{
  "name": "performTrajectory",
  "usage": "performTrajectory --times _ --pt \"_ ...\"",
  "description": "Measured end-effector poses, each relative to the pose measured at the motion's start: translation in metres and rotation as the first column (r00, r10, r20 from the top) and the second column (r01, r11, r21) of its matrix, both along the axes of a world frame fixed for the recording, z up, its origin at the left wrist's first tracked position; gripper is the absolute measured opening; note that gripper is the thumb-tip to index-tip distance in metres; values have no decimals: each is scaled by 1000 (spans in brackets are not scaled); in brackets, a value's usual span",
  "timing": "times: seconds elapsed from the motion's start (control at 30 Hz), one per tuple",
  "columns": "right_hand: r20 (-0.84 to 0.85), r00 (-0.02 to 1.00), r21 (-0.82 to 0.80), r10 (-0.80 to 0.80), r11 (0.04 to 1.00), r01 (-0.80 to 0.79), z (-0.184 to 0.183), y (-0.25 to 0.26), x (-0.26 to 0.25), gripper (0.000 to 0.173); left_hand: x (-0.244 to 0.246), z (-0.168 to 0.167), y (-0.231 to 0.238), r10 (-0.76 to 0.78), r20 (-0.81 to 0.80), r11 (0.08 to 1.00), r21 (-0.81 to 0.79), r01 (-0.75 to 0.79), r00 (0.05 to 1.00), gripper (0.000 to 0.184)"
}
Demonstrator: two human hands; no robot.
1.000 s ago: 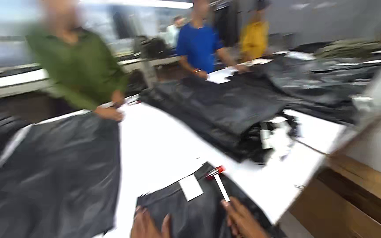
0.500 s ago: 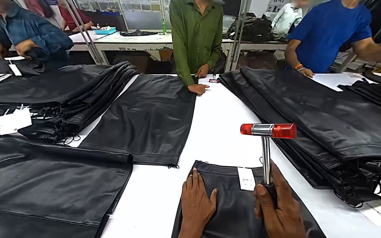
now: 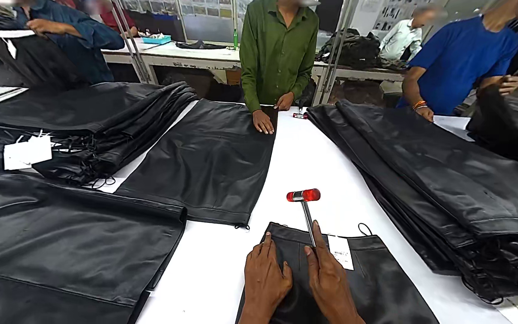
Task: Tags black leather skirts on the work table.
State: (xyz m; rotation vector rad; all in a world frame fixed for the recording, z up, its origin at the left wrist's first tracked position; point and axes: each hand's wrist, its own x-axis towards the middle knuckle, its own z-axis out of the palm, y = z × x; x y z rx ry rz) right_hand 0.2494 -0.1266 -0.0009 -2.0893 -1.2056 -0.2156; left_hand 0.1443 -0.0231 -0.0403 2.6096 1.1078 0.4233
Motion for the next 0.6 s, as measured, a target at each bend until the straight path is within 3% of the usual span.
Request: performTrajectory --times 0.07,0.1,0.13,0.17,0.23,0.3,0.33,0.37,0.43,0.47,0.53,0.6 --pt "-51 998 -283 23 958 -36 -13 3 3 53 0 0 1 0 -9 1000 -13 0 1000 64" --pt "-167 986 -482 30 870 -108 -9 5 8 56 -1 1 1 -4 -18 1000 -27 4 1000 64" --pt "-234 972 -535 32 830 -157 -4 7 14 56 -1 1 2 -9 -16 999 -33 8 1000 64" --pt "-256 966 -481 39 861 -162 3 6 17 56 -2 2 4 -17 -4 999 -39 16 1000 63" --pt "-142 989 -163 39 985 -62 9 3 8 53 -4 4 9 -29 39 998 -62 31 999 61" --pt "-46 999 42 -2 999 4 9 4 -3 52 -5 7 11 -37 48 992 -118 43 998 61" --pt "-30 999 6 -13 1000 14 2 3 -7 51 -6 8 11 -43 34 989 -139 48 998 61" --pt "-43 999 -150 -9 989 3 -6 2 -8 52 -6 8 12 -50 14 988 -144 51 999 61" --pt "-166 986 -555 19 824 -109 -6 6 -4 57 -6 7 12 -56 -6 991 -121 55 998 61" --pt "-215 976 -635 26 756 -160 -1 11 0 59 -6 7 13 -62 -17 992 -114 60 998 60" --pt "-287 958 -678 25 700 -222 11 16 8 59 -5 7 13 -69 -28 994 -89 66 997 57" --pt "-319 947 -655 23 718 -238 7 14 7 60 -8 -1 10 -77 -23 997 3 77 997 53"
